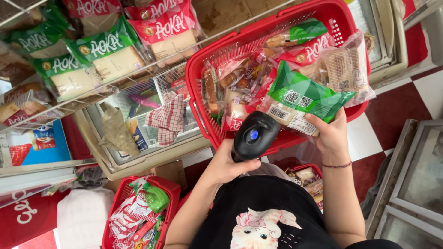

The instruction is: The person picks up packaged bread, wipes some of the packages with a cloth, and scans the barcodes with a handheld scanner before placing them into a red plastic basket or back on the shelf.

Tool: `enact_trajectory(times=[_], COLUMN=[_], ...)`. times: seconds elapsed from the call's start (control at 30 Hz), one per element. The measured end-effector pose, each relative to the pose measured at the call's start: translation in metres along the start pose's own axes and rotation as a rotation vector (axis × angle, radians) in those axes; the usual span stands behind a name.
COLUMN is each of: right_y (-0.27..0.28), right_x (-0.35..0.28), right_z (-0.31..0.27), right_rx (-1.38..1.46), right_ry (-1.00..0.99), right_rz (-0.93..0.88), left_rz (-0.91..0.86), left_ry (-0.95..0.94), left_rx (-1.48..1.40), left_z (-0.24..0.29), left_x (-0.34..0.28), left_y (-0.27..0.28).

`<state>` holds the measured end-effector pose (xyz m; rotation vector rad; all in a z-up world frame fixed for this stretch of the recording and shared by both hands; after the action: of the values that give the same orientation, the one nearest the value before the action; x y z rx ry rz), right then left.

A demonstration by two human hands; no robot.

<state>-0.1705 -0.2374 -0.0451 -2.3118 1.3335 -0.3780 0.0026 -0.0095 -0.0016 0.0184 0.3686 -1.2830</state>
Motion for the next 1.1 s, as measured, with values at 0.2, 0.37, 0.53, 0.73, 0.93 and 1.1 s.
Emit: enact_trajectory(times=[0.2, 0.37, 0.53, 0.73, 0.93, 1.1], right_y=[-0.001, -0.008, -0.023, -0.054, -0.136, -0.215], right_x=[-0.005, -0.006, -0.012, -0.019, -0.049, -0.067], right_z=[0.001, -0.001, 0.002, 0.021, 0.037, 0.042], right_rx=[-0.056, -0.056, -0.059, -0.189, -0.017, 0.074], right_ry=[0.023, 0.026, 0.069, 0.187, 0.059, 0.189], right_rz=[0.083, 0.071, 0.082, 0.011, -0.291, -0.585], left_rz=[0.611, 0.725, 0.779, 0.718, 0.714, 0.609], left_ry=[-0.211, -0.097, -0.29, -0.465, -0.658, -0.352], left_rx=[0.542, 0.758, 0.994, 0.729, 0.743, 0.036], left_z=[0.01, -0.013, -0.036, -0.016, 0.06, 0.055], left_x=[0.043, 0.099, 0.117, 0.038, -0.024, -0.051], left_y=[0.015, 0.015, 0.015, -0.007, -0.01, 0.046])
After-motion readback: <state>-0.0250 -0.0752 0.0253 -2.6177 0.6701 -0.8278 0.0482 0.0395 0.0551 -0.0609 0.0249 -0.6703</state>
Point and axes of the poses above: each hand's wrist, its own x-axis towards the middle knuckle, its own y-axis out of the back of the hand, z = x × y, the point moved 1 cm from there along x, towards the middle knuckle, and after that the axes turned 7 degrees about y, right-handed, at the moved point
